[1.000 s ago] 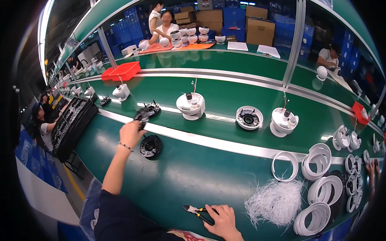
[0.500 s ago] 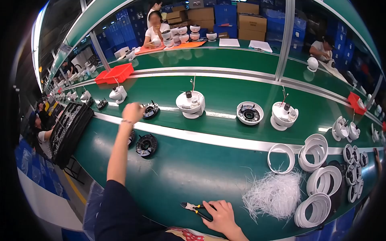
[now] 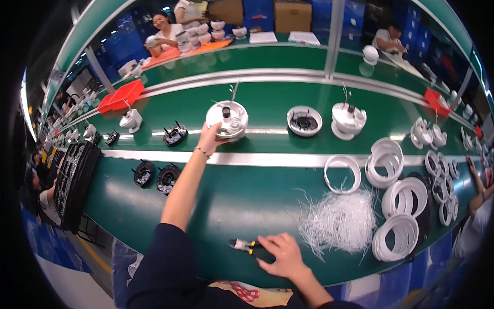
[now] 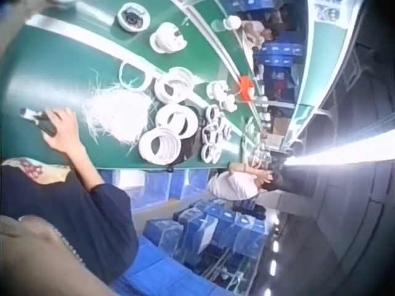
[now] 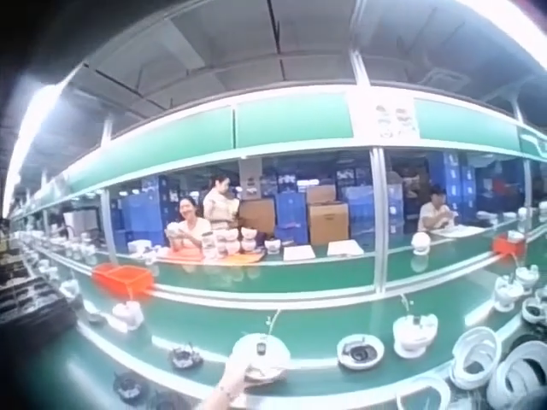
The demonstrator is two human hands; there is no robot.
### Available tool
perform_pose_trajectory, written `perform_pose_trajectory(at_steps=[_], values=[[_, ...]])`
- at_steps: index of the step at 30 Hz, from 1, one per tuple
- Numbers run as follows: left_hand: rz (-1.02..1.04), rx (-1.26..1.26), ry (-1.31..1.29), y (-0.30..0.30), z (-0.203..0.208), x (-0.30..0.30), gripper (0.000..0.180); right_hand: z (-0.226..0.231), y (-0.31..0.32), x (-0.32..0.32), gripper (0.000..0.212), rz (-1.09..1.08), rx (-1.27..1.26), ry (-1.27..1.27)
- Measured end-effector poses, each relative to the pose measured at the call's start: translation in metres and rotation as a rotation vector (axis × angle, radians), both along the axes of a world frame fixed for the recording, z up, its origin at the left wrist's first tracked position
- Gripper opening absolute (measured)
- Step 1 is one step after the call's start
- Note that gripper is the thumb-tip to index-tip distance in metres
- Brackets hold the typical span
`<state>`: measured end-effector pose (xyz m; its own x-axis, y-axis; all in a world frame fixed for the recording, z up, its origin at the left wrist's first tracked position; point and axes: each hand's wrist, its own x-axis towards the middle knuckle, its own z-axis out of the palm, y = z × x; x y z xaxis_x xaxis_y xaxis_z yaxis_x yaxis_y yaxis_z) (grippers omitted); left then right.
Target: Assembling electronic camera components on an industrial assembly line.
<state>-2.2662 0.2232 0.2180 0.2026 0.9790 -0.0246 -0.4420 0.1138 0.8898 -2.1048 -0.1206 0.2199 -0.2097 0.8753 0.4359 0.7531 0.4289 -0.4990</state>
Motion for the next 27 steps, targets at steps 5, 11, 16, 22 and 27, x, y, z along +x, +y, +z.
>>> perform_pose_trajectory(at_steps=[5, 11, 16, 22, 27], values=[[-0.001, 0.165, 0.093, -0.099, 0.021, -0.024, 0.04, 0.054, 0.029, 0.024, 0.053, -0.119, 0.223, -0.135], [-0.008, 0.431, 0.283, -0.159, 0.01, -0.023, 0.053, 0.099, 0.065, 0.023, 0.051, -0.253, 0.38, -0.349], [0.004, 0.547, 0.366, -0.174, 0.022, -0.027, 0.054, 0.111, 0.071, 0.006, 0.051, -0.315, 0.406, -0.443], [-0.002, 0.547, 0.377, -0.174, 0.027, -0.031, 0.054, 0.119, 0.076, -0.007, 0.051, -0.383, 0.333, -0.505], [0.011, 0.525, 0.347, -0.17, 0.029, -0.034, 0.054, 0.122, 0.077, -0.011, 0.051, -0.437, 0.348, -0.541]])
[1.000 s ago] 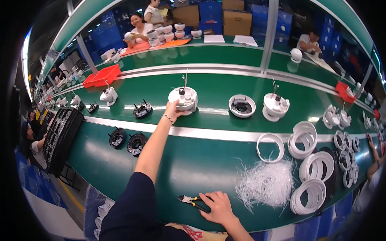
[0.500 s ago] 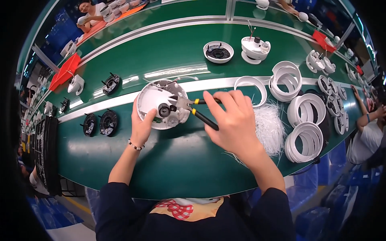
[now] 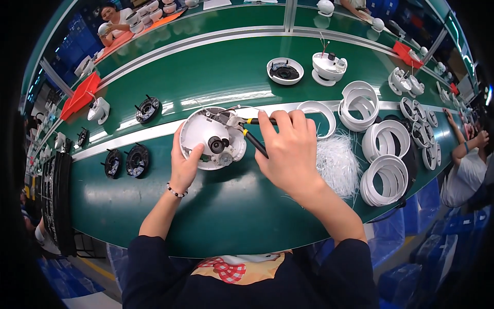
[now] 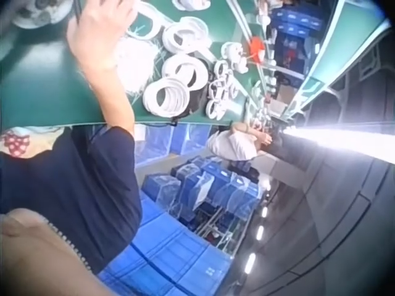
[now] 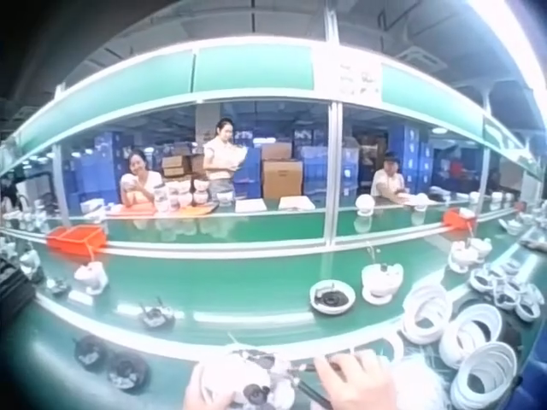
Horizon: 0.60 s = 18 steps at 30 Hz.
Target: Assembling electronic camera components on an industrial assembly line.
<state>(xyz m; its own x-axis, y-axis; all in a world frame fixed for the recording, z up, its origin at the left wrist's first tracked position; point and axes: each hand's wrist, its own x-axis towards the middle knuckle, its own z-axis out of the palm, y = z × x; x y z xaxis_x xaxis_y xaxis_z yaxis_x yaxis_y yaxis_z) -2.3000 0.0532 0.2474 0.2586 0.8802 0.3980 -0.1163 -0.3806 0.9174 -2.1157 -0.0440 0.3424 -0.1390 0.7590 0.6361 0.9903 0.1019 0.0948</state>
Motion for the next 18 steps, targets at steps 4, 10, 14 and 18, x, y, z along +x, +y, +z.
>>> perform_pose_trajectory(at_steps=[4, 10, 14, 18], values=[[-0.008, 0.007, 0.012, -0.001, 0.003, -0.006, 0.054, 0.003, 0.002, -0.008, 0.049, 0.015, 0.009, 0.006], [-0.015, 0.012, 0.019, -0.004, 0.006, -0.012, 0.054, 0.002, 0.002, -0.012, 0.044, 0.052, -0.02, 0.001], [-0.028, 0.028, 0.013, -0.002, 0.008, -0.018, 0.051, -0.008, -0.007, -0.006, 0.04, 0.085, 0.014, 0.083], [-0.081, -0.007, 0.001, -0.002, 0.005, -0.018, 0.047, -0.018, -0.017, -0.006, 0.04, 0.036, -0.004, 0.123]])
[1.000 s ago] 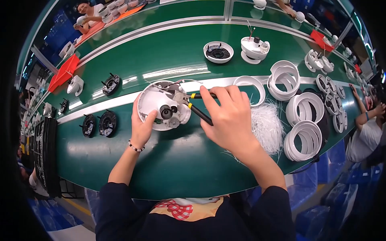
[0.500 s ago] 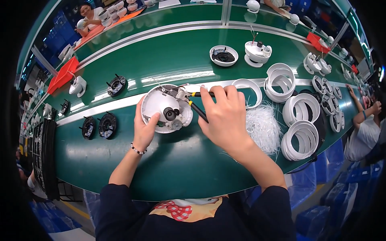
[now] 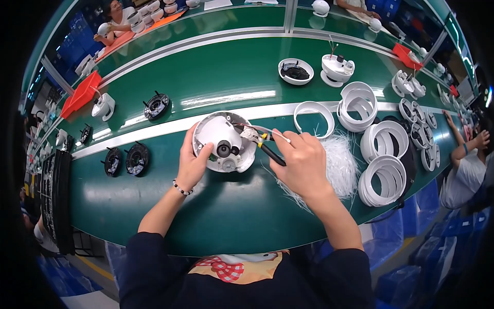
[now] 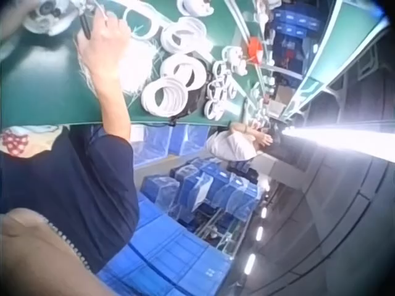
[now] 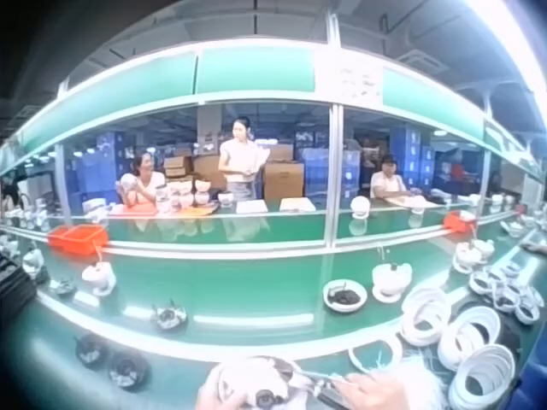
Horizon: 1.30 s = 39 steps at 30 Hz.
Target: Assembling electronic camera components on an industrial assembly line.
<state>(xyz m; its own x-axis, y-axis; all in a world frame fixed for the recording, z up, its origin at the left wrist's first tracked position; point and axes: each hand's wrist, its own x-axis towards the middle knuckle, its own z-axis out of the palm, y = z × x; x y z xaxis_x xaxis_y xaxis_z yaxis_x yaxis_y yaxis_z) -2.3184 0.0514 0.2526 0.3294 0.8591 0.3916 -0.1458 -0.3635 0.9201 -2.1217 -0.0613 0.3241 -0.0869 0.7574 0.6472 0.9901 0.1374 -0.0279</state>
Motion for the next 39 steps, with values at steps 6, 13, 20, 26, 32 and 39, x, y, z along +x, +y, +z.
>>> perform_pose_trajectory(at_steps=[6, 13, 20, 26, 32, 39], values=[[-0.045, -0.073, -0.028, 0.013, -0.017, 0.003, 0.048, 0.002, 0.005, -0.009, 0.041, 0.056, 0.04, -0.004], [-0.036, -0.358, -0.357, 0.057, -0.012, 0.007, 0.047, -0.013, -0.016, -0.022, 0.049, 0.284, 0.165, 0.256], [-0.168, -0.72, -0.55, 0.167, -0.026, 0.069, 0.038, -0.071, -0.014, -0.072, 0.045, 0.554, -0.036, 0.348], [-0.154, -0.68, -0.265, 0.207, -0.017, 0.07, 0.055, -0.097, -0.017, -0.085, 0.055, 0.71, -0.414, 0.168], [0.552, 0.287, 1.138, 0.219, 0.008, -0.039, 0.076, -0.112, -0.016, -0.103, 0.052, 0.765, -0.523, 0.159], [0.443, 0.092, 1.2, 0.235, -0.037, -0.082, 0.072, -0.118, -0.015, -0.105, 0.05, 0.741, -0.529, 0.164]])
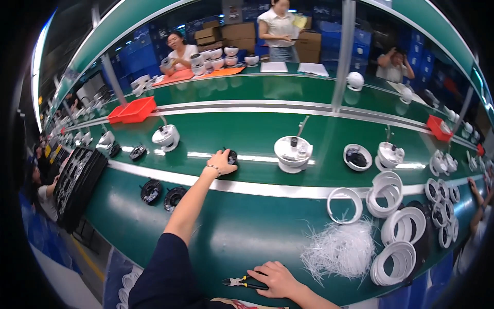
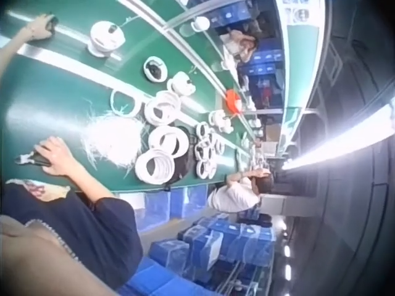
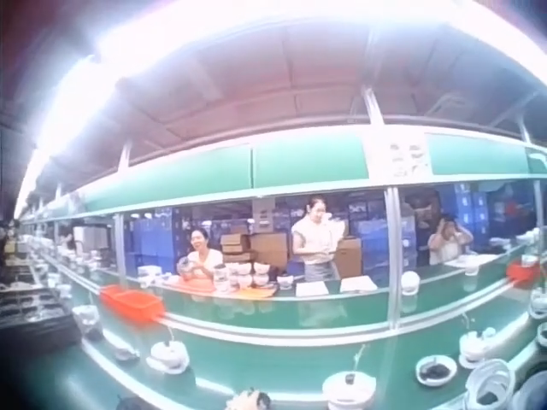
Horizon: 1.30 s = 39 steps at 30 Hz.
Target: Assembling electronic camera components on an industrial assembly line.
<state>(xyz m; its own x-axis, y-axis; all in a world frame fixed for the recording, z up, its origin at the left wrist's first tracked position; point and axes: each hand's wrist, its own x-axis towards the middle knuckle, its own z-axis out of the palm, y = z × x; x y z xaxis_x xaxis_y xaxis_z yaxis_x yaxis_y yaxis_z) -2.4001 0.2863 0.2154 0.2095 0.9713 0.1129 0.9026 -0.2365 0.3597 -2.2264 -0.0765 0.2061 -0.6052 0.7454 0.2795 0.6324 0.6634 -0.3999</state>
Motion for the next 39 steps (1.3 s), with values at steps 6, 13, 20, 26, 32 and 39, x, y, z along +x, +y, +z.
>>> perform_pose_trajectory(at_steps=[6, 13, 20, 26, 32, 39], values=[[-0.048, -0.093, -0.089, -0.006, 0.004, -0.036, 0.077, -0.005, 0.001, -0.004, 0.054, 0.005, 0.033, 0.01], [-0.037, 0.069, -0.236, -0.043, 0.042, -0.095, 0.031, 0.0, -0.003, -0.017, 0.053, 0.015, -0.006, 0.031], [0.417, 0.425, -0.165, -0.165, 0.057, -0.225, 0.047, 0.012, 0.003, -0.024, 0.053, -0.057, 0.011, -0.014], [0.766, 0.04, 0.264, -0.232, -0.035, -0.316, 0.078, 0.024, 0.003, -0.037, 0.049, -0.07, 0.042, 0.006], [0.717, -0.015, 0.152, -0.218, -0.038, -0.321, 0.095, 0.015, 0.006, -0.039, 0.047, -0.156, 0.075, -0.014], [0.474, 0.523, -0.056, -0.139, 0.037, -0.304, 0.054, 0.013, 0.01, -0.052, 0.048, -0.218, 0.105, 0.014]])
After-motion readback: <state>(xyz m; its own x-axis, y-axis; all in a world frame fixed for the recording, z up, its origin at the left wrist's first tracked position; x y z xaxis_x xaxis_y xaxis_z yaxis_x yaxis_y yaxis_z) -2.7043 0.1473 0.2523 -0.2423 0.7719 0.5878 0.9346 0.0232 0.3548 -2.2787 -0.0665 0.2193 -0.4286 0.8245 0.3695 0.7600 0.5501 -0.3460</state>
